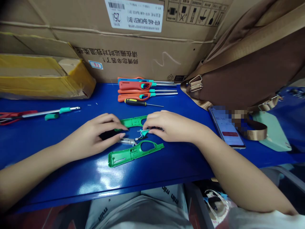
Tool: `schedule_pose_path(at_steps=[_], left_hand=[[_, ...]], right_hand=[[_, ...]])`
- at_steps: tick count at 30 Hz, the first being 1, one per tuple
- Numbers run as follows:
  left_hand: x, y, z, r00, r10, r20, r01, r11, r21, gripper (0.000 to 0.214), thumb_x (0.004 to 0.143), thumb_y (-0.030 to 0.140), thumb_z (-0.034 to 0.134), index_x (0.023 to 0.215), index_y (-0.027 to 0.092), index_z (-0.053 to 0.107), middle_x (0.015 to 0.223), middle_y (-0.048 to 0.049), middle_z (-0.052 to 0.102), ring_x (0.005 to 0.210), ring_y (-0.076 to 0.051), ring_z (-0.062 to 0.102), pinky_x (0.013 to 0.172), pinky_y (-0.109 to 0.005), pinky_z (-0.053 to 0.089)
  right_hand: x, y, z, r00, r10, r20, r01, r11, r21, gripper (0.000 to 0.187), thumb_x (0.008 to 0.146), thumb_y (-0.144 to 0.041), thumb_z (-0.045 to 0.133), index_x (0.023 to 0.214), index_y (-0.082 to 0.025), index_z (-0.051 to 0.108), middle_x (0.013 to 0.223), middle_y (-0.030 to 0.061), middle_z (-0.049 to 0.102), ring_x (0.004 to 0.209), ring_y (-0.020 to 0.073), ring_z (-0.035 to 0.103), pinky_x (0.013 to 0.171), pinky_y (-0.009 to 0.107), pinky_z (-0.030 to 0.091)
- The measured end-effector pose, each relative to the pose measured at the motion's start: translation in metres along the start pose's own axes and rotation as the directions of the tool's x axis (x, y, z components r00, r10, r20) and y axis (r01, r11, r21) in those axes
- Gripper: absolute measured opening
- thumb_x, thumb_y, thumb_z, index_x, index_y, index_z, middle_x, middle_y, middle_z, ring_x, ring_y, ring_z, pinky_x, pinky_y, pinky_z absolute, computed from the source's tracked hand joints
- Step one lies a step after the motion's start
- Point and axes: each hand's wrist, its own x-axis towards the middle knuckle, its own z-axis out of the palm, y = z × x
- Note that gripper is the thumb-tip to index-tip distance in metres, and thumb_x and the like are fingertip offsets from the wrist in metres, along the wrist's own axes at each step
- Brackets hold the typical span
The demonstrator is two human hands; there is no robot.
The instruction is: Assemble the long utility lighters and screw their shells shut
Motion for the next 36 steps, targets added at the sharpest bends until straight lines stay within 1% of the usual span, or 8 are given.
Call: schedule_pose_path(at_steps=[6,10,12,15,22,25,31,36], left_hand=[[0.000,0.002,-0.003,0.997,0.051,-0.057,-0.047,0.996,0.080,0.024,0.099,0.038,0.065,0.111,0.021,0.076,0.109,-0.0077,0.067,0.099,-0.023,0.063,0.091,-0.039,0.048],[-0.002,0.011,-0.005,0.986,0.152,0.070,-0.157,0.985,0.068,0.031,0.091,0.047,0.076,0.112,0.024,0.075,0.111,-0.0045,0.070,0.101,-0.022,0.063,0.089,-0.037,0.043],[-0.003,0.015,-0.004,0.977,0.167,0.129,-0.177,0.982,0.067,0.040,0.087,0.052,0.080,0.114,0.024,0.073,0.113,-0.0041,0.072,0.101,-0.023,0.063,0.087,-0.037,0.043],[-0.003,0.016,-0.003,0.976,0.137,0.170,-0.150,0.986,0.070,0.038,0.091,0.054,0.075,0.115,0.024,0.072,0.113,-0.0045,0.073,0.101,-0.023,0.064,0.087,-0.036,0.043],[-0.001,0.006,-0.003,0.991,0.069,0.116,-0.080,0.992,0.093,0.028,0.099,0.043,0.067,0.117,0.022,0.069,0.110,-0.0059,0.072,0.100,-0.024,0.064,0.087,-0.037,0.045],[0.000,0.001,-0.004,0.993,0.068,0.098,-0.075,0.995,0.071,0.028,0.099,0.042,0.067,0.117,0.021,0.070,0.110,-0.0063,0.071,0.101,-0.024,0.065,0.088,-0.036,0.047],[0.001,-0.009,-0.006,0.996,0.066,0.063,-0.071,0.995,0.076,0.037,0.098,0.050,0.068,0.119,0.020,0.071,0.110,-0.0074,0.073,0.101,-0.025,0.066,0.087,-0.037,0.050],[0.001,-0.008,-0.006,0.999,0.042,0.018,-0.044,0.995,0.085,0.034,0.100,0.046,0.067,0.121,0.020,0.072,0.111,-0.0085,0.073,0.102,-0.024,0.067,0.088,-0.037,0.052]], right_hand=[[-0.007,0.004,-0.008,0.995,0.096,0.040,-0.096,0.995,-0.012,0.010,0.094,-0.019,0.066,0.102,-0.019,0.072,0.105,0.0059,0.072,0.095,0.0198,0.067,0.084,0.032,0.050],[-0.009,0.006,-0.011,0.978,0.179,0.103,-0.174,0.983,-0.053,0.009,0.092,-0.012,0.063,0.088,-0.019,0.067,0.094,0.0027,0.069,0.082,0.0163,0.062,0.072,0.028,0.045],[-0.008,0.006,-0.010,0.979,0.191,0.068,-0.187,0.980,-0.064,0.010,0.091,-0.011,0.061,0.088,-0.019,0.066,0.093,0.0024,0.069,0.081,0.0160,0.061,0.072,0.027,0.044],[-0.007,0.004,-0.010,0.986,0.166,-0.022,-0.167,0.984,-0.064,0.004,0.092,-0.015,0.063,0.091,-0.019,0.065,0.091,0.0024,0.067,0.078,0.0153,0.058,0.070,0.027,0.042],[-0.008,-0.002,-0.013,0.985,0.063,-0.162,-0.064,0.998,-0.004,0.005,0.096,-0.024,0.066,0.093,-0.020,0.063,0.091,0.0019,0.065,0.073,0.0135,0.053,0.067,0.026,0.040],[-0.008,-0.004,-0.013,0.993,0.040,-0.111,-0.038,0.999,0.020,0.004,0.095,-0.021,0.066,0.091,-0.020,0.064,0.092,0.0018,0.067,0.075,0.0136,0.055,0.068,0.026,0.040],[-0.007,-0.006,-0.010,0.987,0.123,0.101,-0.122,0.992,-0.013,0.005,0.093,-0.018,0.065,0.090,-0.021,0.067,0.092,0.0016,0.068,0.078,0.0151,0.058,0.067,0.027,0.040],[-0.010,-0.006,-0.013,0.986,0.131,0.100,-0.130,0.991,-0.013,0.013,0.094,-0.014,0.059,0.094,-0.022,0.069,0.095,0.0020,0.072,0.086,0.0171,0.063,0.074,0.029,0.044]])
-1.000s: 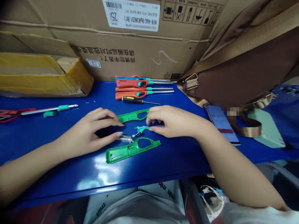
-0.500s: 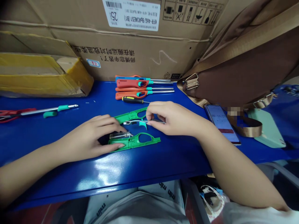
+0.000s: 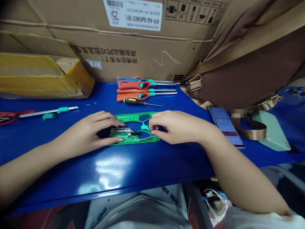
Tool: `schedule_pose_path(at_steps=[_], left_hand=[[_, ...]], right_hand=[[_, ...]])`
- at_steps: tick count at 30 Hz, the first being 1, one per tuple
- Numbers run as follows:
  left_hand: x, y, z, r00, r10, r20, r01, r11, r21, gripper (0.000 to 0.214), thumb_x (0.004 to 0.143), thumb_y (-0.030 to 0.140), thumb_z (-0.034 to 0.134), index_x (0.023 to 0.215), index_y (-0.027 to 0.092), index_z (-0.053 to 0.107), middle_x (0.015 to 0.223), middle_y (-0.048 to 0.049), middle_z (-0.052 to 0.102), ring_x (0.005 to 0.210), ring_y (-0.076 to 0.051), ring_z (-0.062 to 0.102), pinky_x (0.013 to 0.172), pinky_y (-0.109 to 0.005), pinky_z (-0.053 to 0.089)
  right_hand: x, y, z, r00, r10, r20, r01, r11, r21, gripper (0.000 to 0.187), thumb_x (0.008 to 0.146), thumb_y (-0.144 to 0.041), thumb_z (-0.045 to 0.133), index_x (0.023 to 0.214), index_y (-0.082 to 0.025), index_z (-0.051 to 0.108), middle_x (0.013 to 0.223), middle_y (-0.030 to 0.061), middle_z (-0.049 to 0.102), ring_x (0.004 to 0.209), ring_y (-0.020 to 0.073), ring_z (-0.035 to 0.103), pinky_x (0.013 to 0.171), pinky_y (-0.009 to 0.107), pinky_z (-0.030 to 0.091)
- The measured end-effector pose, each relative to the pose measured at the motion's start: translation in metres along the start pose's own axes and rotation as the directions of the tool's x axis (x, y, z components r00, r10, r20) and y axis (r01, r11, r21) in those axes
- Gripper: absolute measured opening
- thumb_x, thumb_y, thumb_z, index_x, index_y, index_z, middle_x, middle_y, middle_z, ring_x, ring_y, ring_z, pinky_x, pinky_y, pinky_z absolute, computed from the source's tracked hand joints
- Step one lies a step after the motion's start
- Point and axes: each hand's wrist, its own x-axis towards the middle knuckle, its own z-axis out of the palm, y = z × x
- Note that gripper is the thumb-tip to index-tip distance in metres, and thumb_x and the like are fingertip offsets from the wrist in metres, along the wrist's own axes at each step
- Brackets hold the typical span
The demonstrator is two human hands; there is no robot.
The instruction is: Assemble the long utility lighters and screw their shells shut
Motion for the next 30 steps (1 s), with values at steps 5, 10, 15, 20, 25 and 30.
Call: schedule_pose_path(at_steps=[5,10,15,20,25,30], left_hand=[[0.000,0.011,-0.001,0.995,0.077,-0.058,-0.079,0.996,-0.033,0.022,0.105,0.035,0.059,0.115,0.022,0.074,0.106,-0.0071,0.073,0.097,-0.020,0.067,0.087,-0.034,0.053],[-0.004,0.013,0.002,0.990,0.142,0.008,-0.142,0.990,0.015,0.019,0.102,0.035,0.065,0.113,0.022,0.072,0.107,-0.0054,0.074,0.097,-0.021,0.067,0.088,-0.036,0.051],[-0.005,0.012,0.003,0.990,0.140,0.030,-0.139,0.990,-0.011,0.014,0.102,0.031,0.064,0.109,0.021,0.071,0.102,-0.0040,0.074,0.093,-0.020,0.069,0.087,-0.034,0.051],[-0.004,0.013,0.002,0.986,0.162,0.038,-0.161,0.987,-0.012,0.012,0.102,0.028,0.063,0.108,0.020,0.071,0.100,-0.0034,0.073,0.090,-0.019,0.067,0.086,-0.033,0.051],[-0.005,0.014,0.002,0.985,0.167,0.044,-0.166,0.986,-0.023,0.012,0.102,0.026,0.063,0.108,0.019,0.071,0.099,-0.0035,0.072,0.091,-0.018,0.067,0.087,-0.032,0.051],[-0.005,0.013,0.001,0.986,0.150,0.070,-0.147,0.988,-0.052,0.012,0.103,0.026,0.062,0.107,0.019,0.071,0.099,-0.0030,0.072,0.091,-0.017,0.067,0.087,-0.030,0.051]], right_hand=[[-0.005,0.004,-0.003,0.998,0.054,0.037,-0.053,0.998,-0.032,0.009,0.089,-0.018,0.066,0.096,-0.022,0.070,0.094,0.0016,0.071,0.079,0.0161,0.061,0.068,0.028,0.043],[-0.002,0.003,0.000,0.994,0.069,0.081,-0.069,0.998,-0.003,0.007,0.092,-0.016,0.062,0.089,-0.020,0.066,0.085,0.0000,0.067,0.072,0.0135,0.056,0.064,0.026,0.040],[0.004,-0.001,0.002,0.992,0.107,0.060,-0.107,0.994,-0.014,0.006,0.096,-0.026,0.064,0.093,-0.021,0.068,0.090,0.0009,0.068,0.075,0.0146,0.057,0.064,0.026,0.037],[0.013,-0.004,0.011,0.971,0.194,-0.137,-0.209,0.972,-0.105,0.022,0.095,-0.042,0.068,0.092,-0.021,0.066,0.090,0.0010,0.069,0.073,0.0151,0.055,0.062,0.028,0.032],[0.021,0.000,0.023,0.968,0.191,-0.165,-0.211,0.970,-0.116,0.020,0.099,-0.035,0.062,0.086,-0.020,0.062,0.087,0.0001,0.069,0.073,0.0143,0.055,0.062,0.028,0.030],[0.023,0.009,0.027,0.937,0.260,-0.234,-0.295,0.946,-0.131,0.022,0.101,-0.032,0.060,0.082,-0.020,0.063,0.084,0.0000,0.069,0.074,0.0151,0.058,0.063,0.027,0.031]])
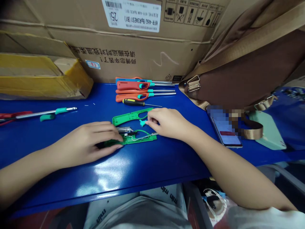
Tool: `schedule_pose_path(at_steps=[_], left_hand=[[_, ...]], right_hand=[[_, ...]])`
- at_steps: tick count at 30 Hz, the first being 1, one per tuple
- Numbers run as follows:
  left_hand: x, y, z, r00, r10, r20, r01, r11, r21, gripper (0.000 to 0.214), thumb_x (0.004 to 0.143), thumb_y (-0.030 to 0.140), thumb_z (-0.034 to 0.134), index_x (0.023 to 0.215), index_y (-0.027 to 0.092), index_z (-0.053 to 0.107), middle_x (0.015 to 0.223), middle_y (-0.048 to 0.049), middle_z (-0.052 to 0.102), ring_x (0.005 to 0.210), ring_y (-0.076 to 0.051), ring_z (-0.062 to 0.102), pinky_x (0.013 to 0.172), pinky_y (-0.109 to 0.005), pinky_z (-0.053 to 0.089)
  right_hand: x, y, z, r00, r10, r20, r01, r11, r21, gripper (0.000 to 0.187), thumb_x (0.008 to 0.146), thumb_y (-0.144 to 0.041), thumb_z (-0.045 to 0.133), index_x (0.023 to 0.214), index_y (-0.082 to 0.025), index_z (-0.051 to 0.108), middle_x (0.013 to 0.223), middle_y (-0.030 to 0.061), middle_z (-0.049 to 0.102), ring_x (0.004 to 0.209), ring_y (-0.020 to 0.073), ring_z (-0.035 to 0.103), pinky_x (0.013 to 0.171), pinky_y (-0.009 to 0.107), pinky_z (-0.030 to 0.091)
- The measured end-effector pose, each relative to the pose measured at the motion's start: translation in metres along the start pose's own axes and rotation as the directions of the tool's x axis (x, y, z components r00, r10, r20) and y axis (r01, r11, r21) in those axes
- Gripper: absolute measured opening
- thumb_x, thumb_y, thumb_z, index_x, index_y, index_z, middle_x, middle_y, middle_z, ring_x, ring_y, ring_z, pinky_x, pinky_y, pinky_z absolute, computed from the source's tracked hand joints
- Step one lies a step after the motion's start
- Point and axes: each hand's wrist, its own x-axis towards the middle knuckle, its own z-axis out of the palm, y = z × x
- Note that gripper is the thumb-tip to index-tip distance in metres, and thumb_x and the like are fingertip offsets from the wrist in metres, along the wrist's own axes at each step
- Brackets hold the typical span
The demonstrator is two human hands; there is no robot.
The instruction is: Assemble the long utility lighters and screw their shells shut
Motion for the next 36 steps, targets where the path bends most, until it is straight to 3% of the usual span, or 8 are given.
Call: schedule_pose_path(at_steps=[8,14,22,26,29,31,34,36], left_hand=[[-0.002,0.003,-0.002,0.997,-0.067,-0.037,0.064,0.996,-0.070,0.009,0.100,0.026,0.065,0.102,0.019,0.071,0.093,-0.0019,0.072,0.086,-0.016,0.068,0.082,-0.028,0.051],[-0.002,0.006,0.006,0.979,-0.176,-0.102,0.166,0.981,-0.102,0.019,0.098,0.027,0.068,0.115,0.020,0.071,0.088,0.0007,0.069,0.078,-0.012,0.065,0.072,-0.023,0.049],[0.001,0.010,0.006,0.953,-0.257,-0.162,0.233,0.960,-0.154,0.022,0.098,0.030,0.067,0.118,0.021,0.071,0.084,0.0029,0.068,0.064,-0.008,0.058,0.061,-0.019,0.045],[0.005,0.017,0.004,0.920,-0.340,-0.194,0.298,0.930,-0.216,0.025,0.102,0.034,0.060,0.093,0.018,0.077,0.077,0.0000,0.071,0.063,-0.009,0.060,0.060,-0.020,0.044],[0.009,0.023,0.002,0.856,-0.507,-0.104,0.429,0.807,-0.407,0.045,0.102,0.044,0.058,0.070,0.016,0.074,0.065,-0.0015,0.070,0.053,-0.009,0.057,0.051,-0.020,0.041],[0.012,0.026,0.000,0.787,-0.615,0.047,0.525,0.628,-0.574,0.047,0.099,0.051,0.059,0.071,0.016,0.075,0.064,-0.0018,0.071,0.042,-0.008,0.051,0.042,-0.020,0.037],[0.016,0.029,-0.002,0.723,-0.639,0.262,0.590,0.375,-0.715,0.045,0.096,0.052,0.061,0.074,0.015,0.075,0.055,-0.0002,0.067,0.031,-0.005,0.041,0.034,-0.018,0.029],[0.018,0.030,-0.004,0.721,-0.615,0.319,0.586,0.295,-0.755,0.043,0.094,0.048,0.065,0.070,0.014,0.074,0.044,0.0026,0.058,0.030,-0.005,0.040,0.034,-0.016,0.028]], right_hand=[[-0.002,0.000,-0.003,0.986,-0.078,-0.145,0.087,0.995,0.058,0.011,0.097,-0.031,0.066,0.094,-0.020,0.065,0.094,0.0017,0.064,0.081,0.0158,0.058,0.070,0.028,0.040],[-0.010,-0.015,0.000,0.938,-0.343,0.044,0.318,0.906,0.280,0.009,0.097,-0.026,0.068,0.103,-0.019,0.069,0.105,0.0028,0.064,0.089,0.0156,0.061,0.078,0.029,0.045],[-0.010,-0.021,0.007,0.937,-0.347,-0.044,0.341,0.878,0.334,0.006,0.100,-0.017,0.062,0.097,-0.017,0.067,0.097,0.0022,0.065,0.088,0.0146,0.060,0.079,0.029,0.046],[-0.012,-0.026,0.005,0.938,-0.309,-0.158,0.345,0.882,0.321,0.005,0.100,-0.018,0.064,0.096,-0.017,0.067,0.094,0.0016,0.067,0.085,0.0134,0.060,0.077,0.027,0.046],[-0.014,-0.030,0.005,0.925,-0.287,-0.248,0.356,0.882,0.309,0.005,0.099,-0.018,0.065,0.095,-0.018,0.068,0.090,0.0009,0.068,0.078,0.0119,0.059,0.070,0.026,0.045],[-0.014,-0.032,0.004,0.909,-0.307,-0.283,0.389,0.868,0.310,0.006,0.100,-0.019,0.065,0.096,-0.017,0.069,0.091,0.0018,0.069,0.079,0.0122,0.061,0.071,0.025,0.047],[-0.016,-0.035,0.004,0.897,-0.345,-0.275,0.422,0.855,0.303,0.008,0.101,-0.018,0.063,0.098,-0.017,0.070,0.094,0.0031,0.070,0.085,0.0134,0.065,0.076,0.026,0.049],[-0.017,-0.038,0.004,0.900,-0.358,-0.248,0.422,0.858,0.294,0.009,0.101,-0.019,0.062,0.099,-0.017,0.070,0.096,0.0035,0.071,0.088,0.0140,0.066,0.079,0.027,0.050]])
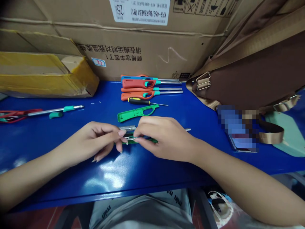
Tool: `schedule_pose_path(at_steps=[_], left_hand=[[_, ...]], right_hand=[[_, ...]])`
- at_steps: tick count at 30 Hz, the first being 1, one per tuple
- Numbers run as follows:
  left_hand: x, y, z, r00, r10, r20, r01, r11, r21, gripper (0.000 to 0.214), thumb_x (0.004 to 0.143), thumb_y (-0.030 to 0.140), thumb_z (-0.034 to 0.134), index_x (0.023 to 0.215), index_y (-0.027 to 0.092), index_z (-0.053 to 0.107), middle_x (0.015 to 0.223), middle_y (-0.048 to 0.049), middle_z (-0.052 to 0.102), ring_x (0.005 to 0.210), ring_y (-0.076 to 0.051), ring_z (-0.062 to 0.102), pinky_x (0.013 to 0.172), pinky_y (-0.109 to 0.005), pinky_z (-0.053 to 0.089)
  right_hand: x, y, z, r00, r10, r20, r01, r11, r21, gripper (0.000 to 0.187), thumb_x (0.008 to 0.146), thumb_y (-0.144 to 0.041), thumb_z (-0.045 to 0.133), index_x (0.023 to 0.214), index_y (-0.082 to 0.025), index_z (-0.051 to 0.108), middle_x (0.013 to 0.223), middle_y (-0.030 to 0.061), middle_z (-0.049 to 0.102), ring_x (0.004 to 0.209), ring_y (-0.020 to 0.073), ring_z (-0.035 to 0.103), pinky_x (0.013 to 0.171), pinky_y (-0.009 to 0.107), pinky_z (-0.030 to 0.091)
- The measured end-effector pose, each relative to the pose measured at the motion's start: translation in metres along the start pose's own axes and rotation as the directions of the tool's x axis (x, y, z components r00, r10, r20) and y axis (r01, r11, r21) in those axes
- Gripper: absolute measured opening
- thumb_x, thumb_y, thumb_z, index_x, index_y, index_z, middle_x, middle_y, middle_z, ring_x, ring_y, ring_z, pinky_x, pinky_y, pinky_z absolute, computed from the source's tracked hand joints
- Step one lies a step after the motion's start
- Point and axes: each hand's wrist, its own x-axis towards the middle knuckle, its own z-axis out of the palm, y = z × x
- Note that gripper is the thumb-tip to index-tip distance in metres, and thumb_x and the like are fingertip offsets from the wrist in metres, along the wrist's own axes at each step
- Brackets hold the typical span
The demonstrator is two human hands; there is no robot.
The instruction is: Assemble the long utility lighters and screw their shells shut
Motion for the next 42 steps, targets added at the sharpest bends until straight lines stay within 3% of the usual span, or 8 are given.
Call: schedule_pose_path(at_steps=[2,6,10,16,24,29,35,42], left_hand=[[0.000,0.001,0.000,1.000,-0.013,0.018,0.014,0.999,-0.050,0.041,0.092,0.046,0.069,0.068,0.014,0.074,0.039,0.0042,0.052,0.031,-0.004,0.040,0.035,-0.014,0.029],[0.000,0.000,0.002,1.000,-0.015,0.015,0.016,0.995,-0.094,0.037,0.088,0.045,0.075,0.071,0.013,0.074,0.051,0.0001,0.065,0.034,-0.004,0.044,0.037,-0.014,0.033],[-0.001,-0.003,0.003,0.999,0.008,0.032,-0.006,0.998,-0.067,0.037,0.094,0.044,0.068,0.074,0.013,0.074,0.048,-0.0001,0.061,0.034,-0.006,0.045,0.037,-0.016,0.034],[0.000,-0.007,0.003,0.999,0.041,0.033,-0.039,0.997,-0.064,0.037,0.096,0.044,0.065,0.076,0.014,0.073,0.050,-0.0009,0.062,0.035,-0.008,0.045,0.036,-0.019,0.037],[-0.001,-0.002,0.007,0.998,0.063,0.013,-0.062,0.995,-0.072,0.028,0.097,0.033,0.063,0.079,0.014,0.072,0.068,-0.0022,0.074,0.039,-0.005,0.049,0.038,-0.015,0.043],[-0.004,-0.005,0.008,0.993,0.120,-0.009,-0.120,0.992,0.025,0.027,0.096,0.035,0.066,0.082,0.013,0.074,0.065,-0.0004,0.071,0.042,-0.004,0.051,0.041,-0.012,0.043],[-0.007,-0.010,0.009,0.984,0.178,-0.007,-0.175,0.972,0.159,0.034,0.099,0.040,0.063,0.081,0.014,0.075,0.061,0.0000,0.067,0.044,-0.006,0.054,0.043,-0.014,0.043],[-0.008,-0.013,0.007,0.957,0.283,-0.063,-0.255,0.926,0.279,0.032,0.099,0.039,0.062,0.081,0.016,0.076,0.066,0.0000,0.070,0.045,-0.006,0.053,0.044,-0.016,0.042]], right_hand=[[0.000,-0.003,0.002,1.000,0.005,0.022,-0.005,1.000,0.000,0.009,0.102,-0.021,0.062,0.100,-0.017,0.071,0.099,0.0039,0.072,0.091,0.0147,0.067,0.081,0.028,0.051],[0.000,-0.007,0.007,0.999,0.042,0.027,-0.042,0.999,0.011,0.013,0.102,-0.027,0.064,0.100,-0.017,0.072,0.098,0.0037,0.073,0.090,0.0153,0.068,0.080,0.029,0.052],[0.000,-0.008,0.012,0.997,0.066,-0.030,-0.065,0.998,0.008,0.012,0.100,-0.028,0.067,0.093,-0.019,0.072,0.086,0.0014,0.073,0.080,0.0145,0.066,0.073,0.028,0.051],[0.000,-0.010,0.013,0.998,0.065,-0.022,-0.066,0.997,-0.045,0.010,0.098,-0.028,0.069,0.094,-0.020,0.073,0.091,0.0025,0.076,0.082,0.0157,0.068,0.074,0.029,0.051],[0.000,-0.011,0.015,0.994,0.083,-0.076,-0.090,0.992,-0.089,0.018,0.098,-0.027,0.068,0.084,-0.017,0.075,0.081,0.0023,0.074,0.074,0.0147,0.065,0.067,0.029,0.048],[0.000,-0.012,0.014,0.997,0.065,-0.042,-0.071,0.983,-0.172,0.014,0.095,-0.019,0.063,0.088,-0.016,0.075,0.082,0.0030,0.074,0.077,0.0164,0.067,0.071,0.031,0.050],[0.001,-0.016,0.010,0.998,0.054,-0.026,-0.059,0.951,-0.303,0.026,0.099,-0.022,0.056,0.082,-0.017,0.074,0.082,0.0039,0.075,0.076,0.0173,0.066,0.071,0.033,0.049],[0.001,-0.012,0.011,0.997,0.073,0.026,-0.060,0.939,-0.338,0.022,0.100,-0.031,0.062,0.087,-0.020,0.076,0.088,0.0032,0.075,0.080,0.0180,0.064,0.070,0.033,0.045]])
